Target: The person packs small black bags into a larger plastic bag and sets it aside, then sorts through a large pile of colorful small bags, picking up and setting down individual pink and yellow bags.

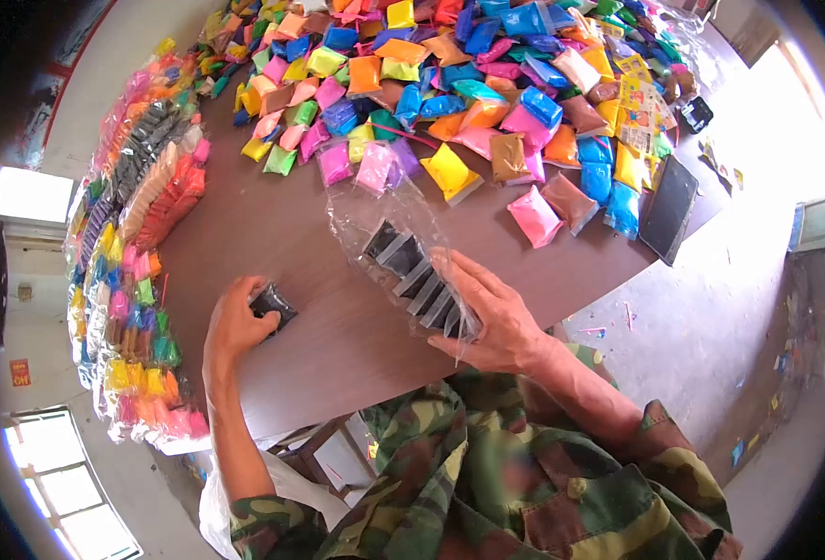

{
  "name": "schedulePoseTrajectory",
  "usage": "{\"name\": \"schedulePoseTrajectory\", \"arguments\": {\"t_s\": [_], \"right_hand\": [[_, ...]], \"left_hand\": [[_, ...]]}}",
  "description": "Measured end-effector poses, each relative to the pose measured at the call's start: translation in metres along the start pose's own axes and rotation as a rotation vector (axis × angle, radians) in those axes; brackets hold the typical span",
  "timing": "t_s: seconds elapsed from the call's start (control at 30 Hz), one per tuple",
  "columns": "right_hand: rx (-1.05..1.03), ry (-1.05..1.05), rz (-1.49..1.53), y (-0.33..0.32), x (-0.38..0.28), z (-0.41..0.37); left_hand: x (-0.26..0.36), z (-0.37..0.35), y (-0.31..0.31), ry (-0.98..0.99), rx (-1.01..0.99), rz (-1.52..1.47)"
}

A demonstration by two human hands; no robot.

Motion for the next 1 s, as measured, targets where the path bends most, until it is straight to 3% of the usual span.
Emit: {"name": "schedulePoseTrajectory", "arguments": {"t_s": [0.1, 0.2, 0.3, 0.4, 0.5, 0.6, 0.83, 0.93, 1.0], "right_hand": [[0.023, -0.019, 0.021, 0.001, 0.001, -0.001], [0.023, -0.030, 0.026, 0.002, 0.004, -0.003], [-0.006, -0.018, 0.027, 0.004, 0.005, -0.002], [-0.007, -0.021, 0.018, 0.003, 0.004, -0.002], [-0.005, -0.024, 0.010, 0.002, 0.003, -0.002], [-0.025, -0.002, -0.019, 0.005, 0.005, -0.002], [-0.007, 0.000, -0.007, 0.004, 0.006, -0.002], [-0.009, -0.017, -0.013, 0.002, 0.004, -0.002], [-0.023, -0.022, 0.008, 0.001, 0.003, -0.001]], "left_hand": [[0.029, -0.011, -0.007, -0.121, -0.082, 0.057], [0.046, -0.026, -0.008, -0.007, -0.056, 0.167], [0.084, -0.032, -0.012, 0.337, 0.147, 0.156], [0.127, -0.022, -0.012, 0.117, 0.152, -0.286], [0.158, 0.004, 0.006, 0.080, 0.200, -0.449], [0.171, 0.033, 0.035, 0.299, 0.224, -0.372], [0.173, 0.054, 0.067, 0.315, 0.205, 0.082], [0.179, 0.049, 0.065, 0.353, 0.159, -0.082], [0.192, 0.046, 0.058, 0.253, 0.196, -0.285]]}}
Point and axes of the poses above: each hand's wrist, its own z-axis towards the middle knuckle, its own y-axis out of the palm, x = y × z, the point moved 4 cm from there along z, towards the middle knuckle, and after that the axes turned 14 degrees about -z, right-handed, at the moved point
